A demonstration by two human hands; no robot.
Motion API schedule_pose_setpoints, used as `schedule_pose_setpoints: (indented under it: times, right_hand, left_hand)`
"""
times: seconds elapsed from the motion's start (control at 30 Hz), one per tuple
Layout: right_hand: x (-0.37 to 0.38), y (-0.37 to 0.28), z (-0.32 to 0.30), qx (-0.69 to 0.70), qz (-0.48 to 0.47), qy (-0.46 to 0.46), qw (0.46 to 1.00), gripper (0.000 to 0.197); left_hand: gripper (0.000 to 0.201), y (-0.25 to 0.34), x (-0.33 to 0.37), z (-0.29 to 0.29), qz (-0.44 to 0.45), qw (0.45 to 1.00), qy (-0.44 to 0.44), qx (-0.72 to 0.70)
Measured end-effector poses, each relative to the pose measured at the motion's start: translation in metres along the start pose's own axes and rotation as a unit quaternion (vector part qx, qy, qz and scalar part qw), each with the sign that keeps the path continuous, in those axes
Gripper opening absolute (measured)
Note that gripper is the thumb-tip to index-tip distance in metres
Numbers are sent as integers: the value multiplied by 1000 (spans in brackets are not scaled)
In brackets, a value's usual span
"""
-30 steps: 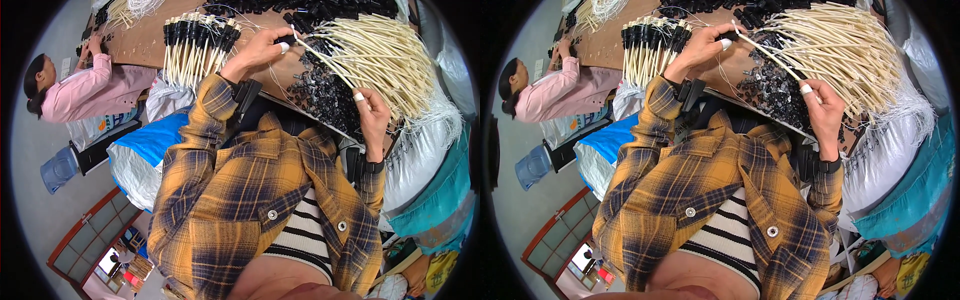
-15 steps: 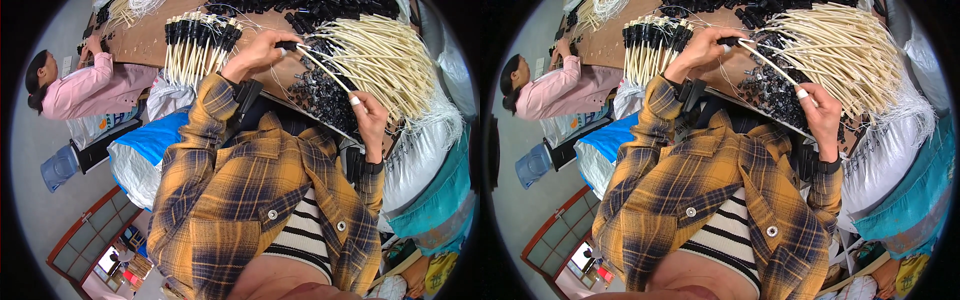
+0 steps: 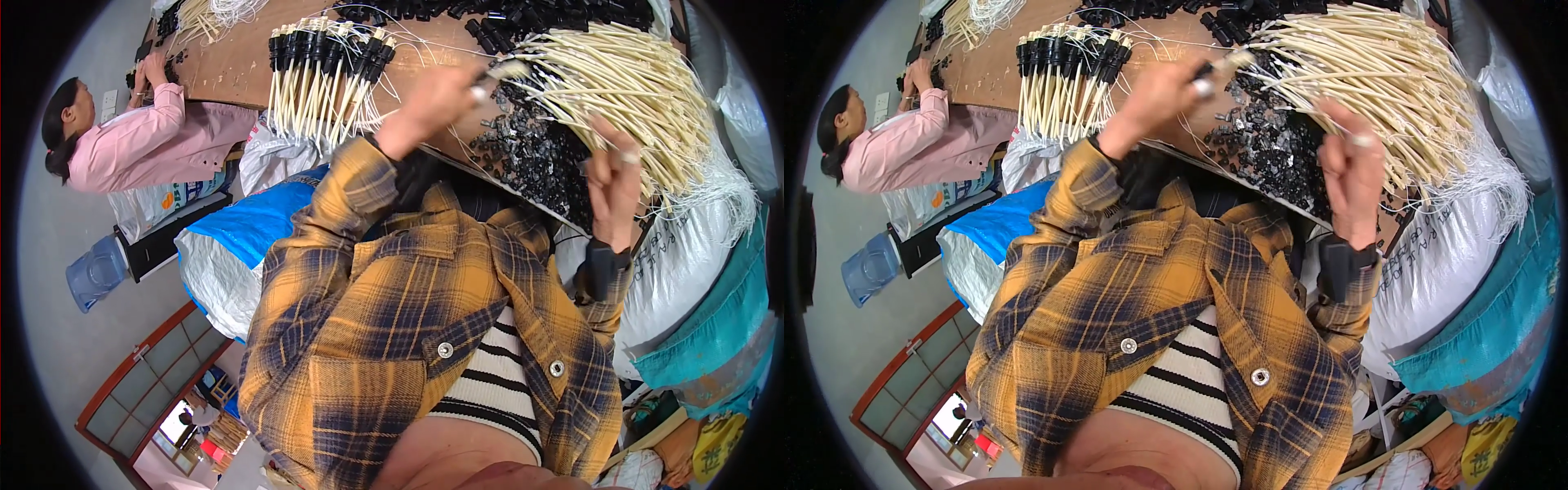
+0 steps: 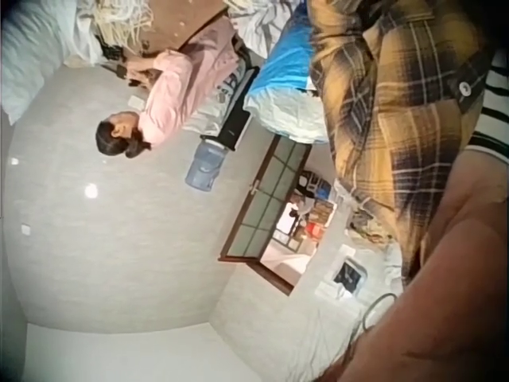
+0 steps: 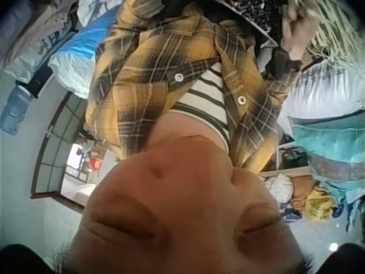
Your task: The person assembles components by hand, picking up a white cord and a black plastic piece, threading the cord through the piece, and sliding it down to join the others.
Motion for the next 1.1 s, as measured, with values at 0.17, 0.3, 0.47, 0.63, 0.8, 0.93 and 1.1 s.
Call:
schedule_pose_setpoints:
  times: [0.17, 0.3, 0.47, 0.63, 0.8, 0.93, 1.1]
  right_hand:
    - [-4, 12, 40, -485, -78, -171, 854, 27]
    - [-6, 31, 53, -649, -245, -86, 715, 32]
    - [-4, 32, 42, -624, -252, -37, 739, 19]
    - [-1, 23, 46, -624, -272, -10, 733, 15]
    - [-1, 28, 46, -632, -268, -18, 726, 9]
    - [-1, 35, 45, -628, -231, -65, 740, 12]
    - [-2, 35, 41, -549, -182, -61, 813, 12]
  left_hand:
    - [14, 0, -4, 23, -268, 906, -78, -318]
    - [27, 20, 0, 28, -166, 896, -41, -409]
    - [25, 23, 0, 17, -74, 968, -44, -238]
    - [37, 21, -6, 16, 21, 998, -33, -48]
    - [37, 33, -9, 14, 67, 996, -19, -56]
    - [40, 40, -9, 15, 96, 992, -50, -60]
    - [44, 39, -8, 17, 62, 991, -97, -74]
Point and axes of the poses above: each hand's wrist, its own x-axis towards the middle knuckle, its own z-axis out of the palm, y = z × x, the point moved 4 cm from there along x, towards the middle knuckle, and after that the axes turned 1 degree about y, right-handed, at the moved point
